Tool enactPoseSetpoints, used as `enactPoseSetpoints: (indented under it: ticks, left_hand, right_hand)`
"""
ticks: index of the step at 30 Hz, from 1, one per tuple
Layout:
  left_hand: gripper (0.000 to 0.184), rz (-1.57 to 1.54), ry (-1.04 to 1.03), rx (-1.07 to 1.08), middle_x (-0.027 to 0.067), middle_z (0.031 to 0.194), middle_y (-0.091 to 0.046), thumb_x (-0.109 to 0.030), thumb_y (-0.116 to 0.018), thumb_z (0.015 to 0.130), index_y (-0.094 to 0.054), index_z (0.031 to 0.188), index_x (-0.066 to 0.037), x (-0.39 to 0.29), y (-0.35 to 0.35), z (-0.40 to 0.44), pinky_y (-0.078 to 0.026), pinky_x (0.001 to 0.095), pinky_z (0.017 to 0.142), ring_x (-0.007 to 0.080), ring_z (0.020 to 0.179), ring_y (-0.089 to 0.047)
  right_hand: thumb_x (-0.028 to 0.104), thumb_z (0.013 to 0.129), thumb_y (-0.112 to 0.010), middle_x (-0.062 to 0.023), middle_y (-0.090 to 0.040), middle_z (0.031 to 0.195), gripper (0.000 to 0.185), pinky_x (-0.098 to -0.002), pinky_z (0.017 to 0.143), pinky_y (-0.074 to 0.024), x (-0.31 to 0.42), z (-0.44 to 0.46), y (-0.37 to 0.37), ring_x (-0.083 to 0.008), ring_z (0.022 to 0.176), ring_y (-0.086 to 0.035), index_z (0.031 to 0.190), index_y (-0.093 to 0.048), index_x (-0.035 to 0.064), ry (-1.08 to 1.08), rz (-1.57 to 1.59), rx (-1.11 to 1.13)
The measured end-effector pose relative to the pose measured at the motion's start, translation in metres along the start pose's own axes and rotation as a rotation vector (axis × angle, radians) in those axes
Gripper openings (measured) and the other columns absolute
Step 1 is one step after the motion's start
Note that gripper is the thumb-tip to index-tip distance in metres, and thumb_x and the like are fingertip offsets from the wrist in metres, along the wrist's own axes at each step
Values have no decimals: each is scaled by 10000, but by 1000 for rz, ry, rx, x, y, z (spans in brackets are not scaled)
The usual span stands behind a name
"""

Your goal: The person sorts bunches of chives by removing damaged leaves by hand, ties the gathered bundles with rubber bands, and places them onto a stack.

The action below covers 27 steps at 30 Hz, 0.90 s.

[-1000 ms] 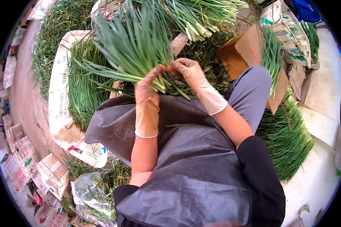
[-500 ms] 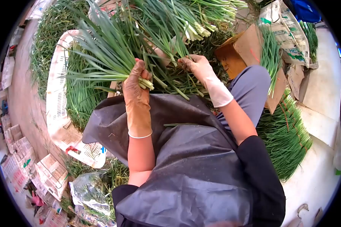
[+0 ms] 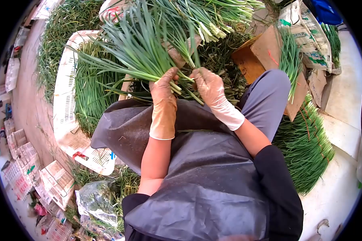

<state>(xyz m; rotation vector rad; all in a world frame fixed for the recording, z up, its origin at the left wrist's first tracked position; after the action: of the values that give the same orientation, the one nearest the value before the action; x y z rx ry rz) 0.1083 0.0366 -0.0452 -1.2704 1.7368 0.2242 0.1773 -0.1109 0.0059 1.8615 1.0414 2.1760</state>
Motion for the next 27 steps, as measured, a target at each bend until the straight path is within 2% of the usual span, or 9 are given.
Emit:
enactPoseSetpoints:
  ticks: [3, 5, 6, 10, 16, 19, 22, 24, 27]
  left_hand:
    - [191, -133, 12, 13, 55, 749, -605, -55, -707, 718, -623, 865, 33, -12, 11, 12, -457, 247, 532, 124, 609, -556]
    - [194, -304, 103, 190, 54, 769, -579, -77, -643, 779, -595, 941, 19, -11, 5, 16, -469, 269, 664, 147, 702, -540]
    - [194, -306, 103, 194, 54, 769, -579, -77, -643, 779, -595, 941, 19, -13, 2, 14, -469, 269, 664, 147, 702, -540]
    - [304, -564, 176, 427, 81, 874, -566, -14, -587, 771, -528, 1069, -23, -15, -31, -10, -454, 306, 763, 201, 810, -516]
    - [326, -334, 135, 465, 89, 930, -626, -44, -652, 750, -542, 1055, -17, 1, -33, 0, -471, 335, 823, 208, 900, -586]
    - [248, -322, 89, 397, 111, 899, -636, -56, -664, 761, -581, 984, 15, -5, -30, -4, -495, 333, 805, 223, 843, -611]
    - [224, -441, 100, 336, 138, 912, -613, -39, -624, 801, -548, 985, 65, -30, -12, 3, -508, 392, 802, 231, 825, -607]
    - [242, -400, 31, 319, 140, 921, -614, -31, -614, 812, -541, 1029, 46, -51, -6, 2, -512, 381, 775, 222, 797, -607]
    - [273, -375, -114, 394, 123, 905, -614, -40, -621, 817, -515, 1062, 18, -70, -21, -9, -532, 333, 715, 196, 753, -612]
  right_hand:
    - [238, 867, -508, -126, -637, 735, 219, -385, 574, -491, -50, -9, 23, -302, 641, -626, 893, -608, 46, -145, 119, -50]
    - [216, 868, -480, -178, -625, 826, 235, -427, 717, -486, -105, -20, 17, -353, 801, -615, 957, -589, 27, -392, -696, 386]
    - [290, 879, -476, -226, -611, 899, 316, -408, 809, -462, -69, -19, 26, -359, 888, -594, 1000, -601, 26, -161, -682, 258]
    - [448, 895, -485, -83, -643, 907, 494, -270, 777, -467, -13, -11, -9, -149, 824, -602, 1006, -625, -13, -555, 526, 487]
    - [151, 830, -644, 30, -545, 717, 132, -207, 559, -379, -3, 15, -34, -73, 625, -485, 821, -606, 25, -423, 822, 248]
    - [242, 821, -623, -118, -582, 695, 229, -310, 606, -429, -2, 12, 0, -195, 643, -550, 817, -599, 14, -131, 341, -5]
    - [256, 780, -618, -154, -613, 796, 243, -386, 670, -467, -40, -1, 15, -289, 745, -603, 858, -616, 26, -204, -393, 416]
    - [299, 764, -607, -172, -611, 902, 294, -422, 725, -473, -43, -1, 31, -322, 850, -599, 899, -626, 38, -52, -902, 280]
    - [369, 818, -594, -177, -623, 887, 393, -390, 722, -472, -40, 28, 17, -275, 849, -608, 952, -619, 0, -191, -435, 163]
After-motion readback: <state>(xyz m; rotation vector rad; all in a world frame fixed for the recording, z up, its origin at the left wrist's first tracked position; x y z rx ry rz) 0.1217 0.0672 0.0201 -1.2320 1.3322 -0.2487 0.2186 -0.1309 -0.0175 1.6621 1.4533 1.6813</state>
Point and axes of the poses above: each hand's wrist, its own z-axis towards the middle knuckle, its own y-axis out of the back of the hand, x = y × z, the point moved 9 cm from there along z, towards the middle knuckle
